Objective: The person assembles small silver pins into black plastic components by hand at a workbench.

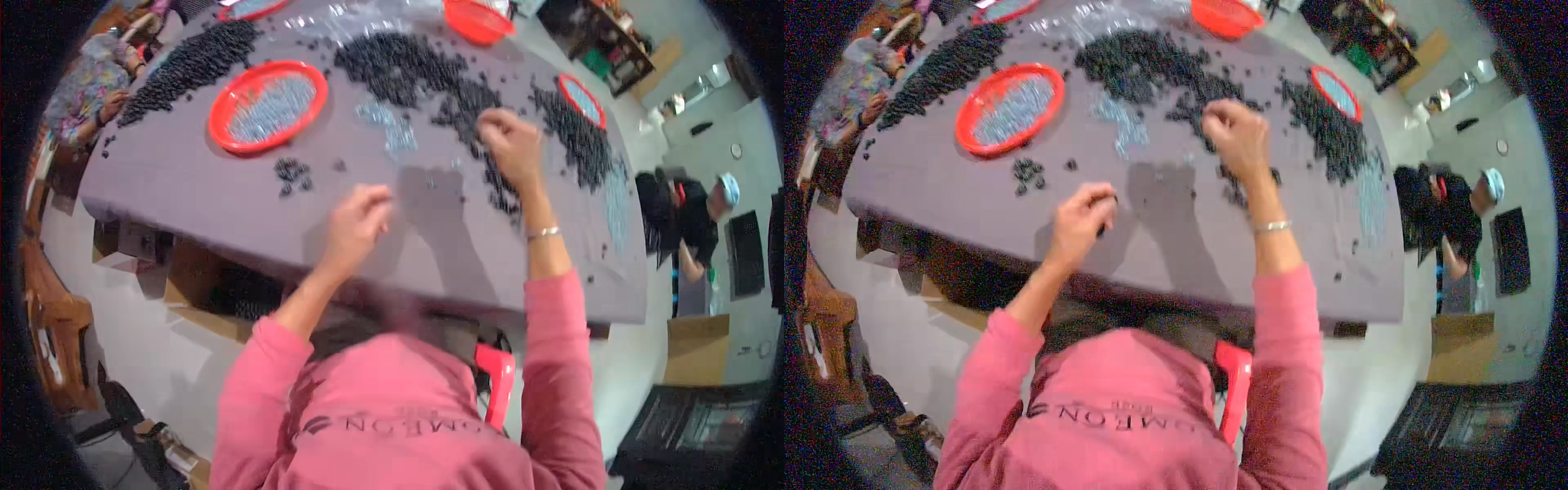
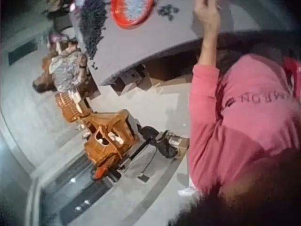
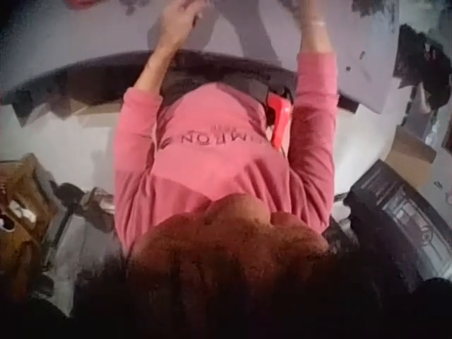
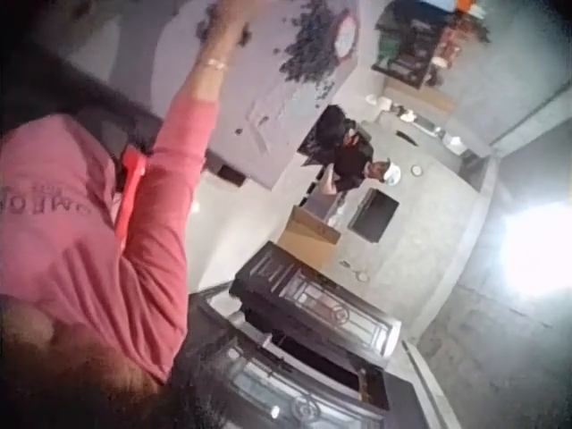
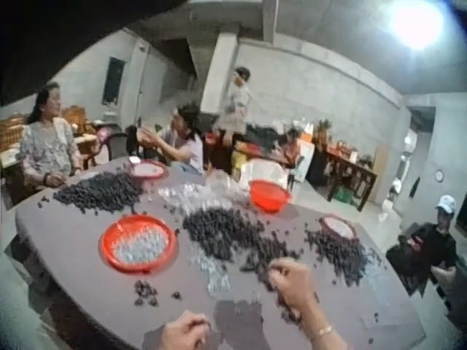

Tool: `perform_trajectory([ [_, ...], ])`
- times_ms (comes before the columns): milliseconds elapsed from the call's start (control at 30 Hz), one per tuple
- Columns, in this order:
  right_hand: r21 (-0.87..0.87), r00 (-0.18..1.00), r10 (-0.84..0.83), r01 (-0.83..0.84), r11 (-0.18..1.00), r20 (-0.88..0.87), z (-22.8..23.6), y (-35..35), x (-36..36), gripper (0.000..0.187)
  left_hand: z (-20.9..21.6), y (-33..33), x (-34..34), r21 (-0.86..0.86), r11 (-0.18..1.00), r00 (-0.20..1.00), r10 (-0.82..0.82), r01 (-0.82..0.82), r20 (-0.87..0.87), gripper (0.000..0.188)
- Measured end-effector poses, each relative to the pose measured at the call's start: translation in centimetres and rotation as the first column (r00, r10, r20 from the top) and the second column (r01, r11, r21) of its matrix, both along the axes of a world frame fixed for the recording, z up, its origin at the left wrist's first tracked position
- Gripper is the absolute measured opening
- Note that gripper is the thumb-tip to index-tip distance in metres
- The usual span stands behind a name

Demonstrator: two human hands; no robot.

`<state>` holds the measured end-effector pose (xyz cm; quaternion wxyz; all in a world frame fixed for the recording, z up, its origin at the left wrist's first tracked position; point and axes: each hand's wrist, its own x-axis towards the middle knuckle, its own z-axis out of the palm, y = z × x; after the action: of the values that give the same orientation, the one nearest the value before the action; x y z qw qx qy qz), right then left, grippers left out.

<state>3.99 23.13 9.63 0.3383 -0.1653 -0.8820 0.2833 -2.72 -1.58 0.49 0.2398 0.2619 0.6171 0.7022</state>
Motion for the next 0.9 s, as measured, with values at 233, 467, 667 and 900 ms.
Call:
perform_trajectory([
  [233,-0.042,0.983,-0.181,0.181,0.982,0.019,-3.2,1.3,4.0,0.012,0.1,0.7,-0.1,0.122,0.992,0.999,-0.021,0.016,0.04,0.014],
  [467,0.08,0.976,0.145,-0.159,0.984,0.162,-5.2,0.5,1.6,0.016,0.1,0.5,0.2,0.127,0.992,1.0,-0.022,0.02,0.014,0.013],
  [667,0.4,0.917,0.123,-0.282,0.872,0.379,-5.4,0.1,0.0,0.021,-0.1,0.5,0.1,0.153,0.988,0.998,-0.034,0.027,0.043,0.013],
  [900,0.386,0.94,0.036,-0.173,0.906,0.339,-5.0,0.9,-0.7,0.014,0.1,0.9,0.2,0.176,0.984,0.999,-0.036,0.029,0.037,0.012],
])
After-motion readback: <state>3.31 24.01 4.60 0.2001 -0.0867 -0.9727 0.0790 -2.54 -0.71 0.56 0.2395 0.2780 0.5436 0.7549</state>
